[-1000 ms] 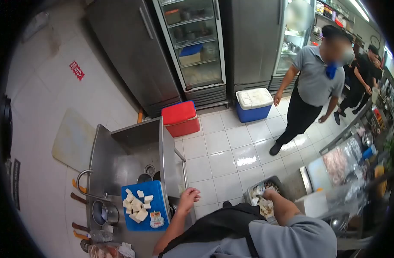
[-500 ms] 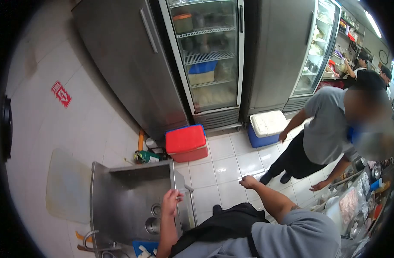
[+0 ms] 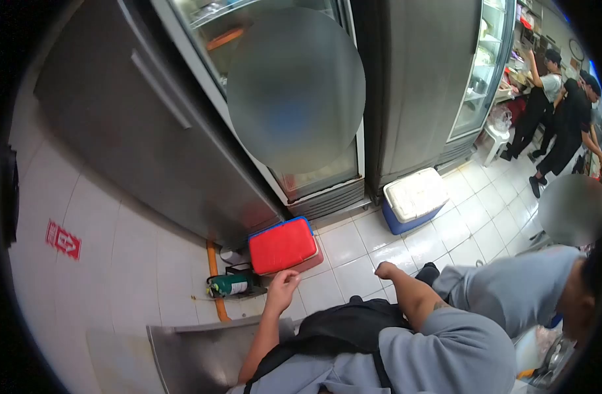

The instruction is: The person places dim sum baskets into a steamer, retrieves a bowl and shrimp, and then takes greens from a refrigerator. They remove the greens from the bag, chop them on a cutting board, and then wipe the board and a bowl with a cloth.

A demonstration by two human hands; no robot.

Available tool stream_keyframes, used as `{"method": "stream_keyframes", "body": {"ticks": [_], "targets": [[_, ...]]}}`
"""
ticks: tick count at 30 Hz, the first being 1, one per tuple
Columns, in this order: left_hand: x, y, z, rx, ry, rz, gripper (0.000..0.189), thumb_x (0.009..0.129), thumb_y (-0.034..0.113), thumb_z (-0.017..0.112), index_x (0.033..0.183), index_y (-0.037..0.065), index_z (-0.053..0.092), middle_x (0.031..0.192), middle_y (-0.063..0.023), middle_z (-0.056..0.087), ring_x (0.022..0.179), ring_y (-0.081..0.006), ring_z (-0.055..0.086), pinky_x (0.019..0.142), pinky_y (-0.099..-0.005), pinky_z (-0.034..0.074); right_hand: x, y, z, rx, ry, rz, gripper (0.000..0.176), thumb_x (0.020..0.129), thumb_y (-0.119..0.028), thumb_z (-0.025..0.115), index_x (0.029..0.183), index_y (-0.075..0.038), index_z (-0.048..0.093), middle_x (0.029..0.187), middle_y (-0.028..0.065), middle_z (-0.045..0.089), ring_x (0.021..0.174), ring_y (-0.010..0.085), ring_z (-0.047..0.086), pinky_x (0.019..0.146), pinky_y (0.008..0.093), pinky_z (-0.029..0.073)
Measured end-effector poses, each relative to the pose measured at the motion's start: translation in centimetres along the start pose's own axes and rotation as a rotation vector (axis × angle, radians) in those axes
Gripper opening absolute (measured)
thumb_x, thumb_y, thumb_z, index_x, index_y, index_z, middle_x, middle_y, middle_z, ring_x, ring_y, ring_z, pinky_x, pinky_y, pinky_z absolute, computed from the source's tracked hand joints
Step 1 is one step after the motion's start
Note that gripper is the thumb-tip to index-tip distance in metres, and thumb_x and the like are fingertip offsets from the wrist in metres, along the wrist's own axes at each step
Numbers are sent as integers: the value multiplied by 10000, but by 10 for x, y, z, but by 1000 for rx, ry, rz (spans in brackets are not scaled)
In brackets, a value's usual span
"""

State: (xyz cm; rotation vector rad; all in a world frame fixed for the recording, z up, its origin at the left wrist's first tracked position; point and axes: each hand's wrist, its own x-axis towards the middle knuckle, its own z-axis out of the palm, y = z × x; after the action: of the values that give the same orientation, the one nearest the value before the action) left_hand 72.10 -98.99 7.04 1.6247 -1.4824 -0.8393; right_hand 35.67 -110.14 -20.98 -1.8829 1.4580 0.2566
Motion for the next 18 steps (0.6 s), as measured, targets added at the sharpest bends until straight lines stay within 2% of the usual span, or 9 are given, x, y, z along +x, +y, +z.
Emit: {"method": "stream_keyframes", "body": {"ticks": [3, 5, 6, 9, 10, 11, 12, 15, 18], "targets": [[16, -50, -15, 16, 74, -166, 226, 867, 194, 691, 1006, 19, 657, 957, -142, 675, 841, -219, 658, 753, -328, 512, 57, 65, 11, -119, -30, 114, 397, 804, -317, 545, 984, -9, 720, 1108, 227, 661, 1077, 362, 618, 929, 405, 480], [30, -119, -17, -76, 127, -274, 163, 884, 168, 669, 957, 24, 651, 789, -34, 610, 688, -111, 559, 613, -259, 458, 42, 58, -26, 3, -62, 264, 401, 800, -313, 540, 1004, -16, 717, 1130, 229, 653, 1079, 362, 618, 936, 407, 477], [40, -115, -23, -113, 103, -461, 200, 864, 145, 678, 977, -18, 653, 890, -131, 679, 809, -202, 640, 740, -325, 506, 50, 61, -39, -29, -96, 267, 402, 798, -313, 541, 1005, -18, 718, 1130, 228, 654, 1075, 362, 620, 930, 411, 480], [84, -163, -29, 302, -80, -189, 192, 871, 154, 669, 926, -29, 652, 836, -152, 650, 777, -255, 608, 755, -375, 494, 64, 86, -44, 99, 95, 398, 313, 766, -285, 565, 879, -53, 743, 1010, 220, 680, 923, 373, 654, 824, 466, 508], [108, -194, -23, 380, -168, -411, 189, 863, 163, 681, 900, -20, 651, 832, -170, 635, 804, -283, 615, 777, -398, 489, 61, 88, -55, 136, 67, 415, 299, 764, -266, 559, 869, -55, 743, 1003, 226, 679, 919, 384, 652, 806, 475, 512], [144, -272, -29, 436, -383, -249, 171, 855, 166, 692, 905, 7, 656, 812, -142, 635, 802, -247, 616, 763, -376, 495, 44, 77, -68, 278, 222, 498, 297, 771, -254, 550, 862, -44, 739, 989, 239, 677, 920, 392, 649, 812, 468, 511], [179, -328, -29, -291, -539, -493, 142, 860, 155, 688, 920, 30, 657, 798, -95, 639, 788, -192, 603, 738, -347, 500, 30, 67, -90, 327, 249, 529, 312, 778, -239, 527, 872, -28, 736, 1002, 239, 677, 929, 396, 648, 826, 465, 509], [283, -289, -9, 168, -579, -388, 150, 863, 154, 694, 937, 30, 651, 821, -64, 644, 797, -143, 586, 721, -310, 495, -26, 48, -108, 477, 394, 591, 327, 785, -221, 503, 874, 0, 727, 997, 247, 676, 932, 402, 648, 839, 463, 506], [376, -188, 29, 225, -787, 19, 161, 853, 151, 708, 926, 24, 643, 834, -59, 640, 791, -134, 575, 722, -298, 486, -68, 54, -88, 599, 526, 715, 335, 789, -231, 504, 870, 9, 723, 974, 256, 676, 921, 401, 652, 835, 467, 508]]}}
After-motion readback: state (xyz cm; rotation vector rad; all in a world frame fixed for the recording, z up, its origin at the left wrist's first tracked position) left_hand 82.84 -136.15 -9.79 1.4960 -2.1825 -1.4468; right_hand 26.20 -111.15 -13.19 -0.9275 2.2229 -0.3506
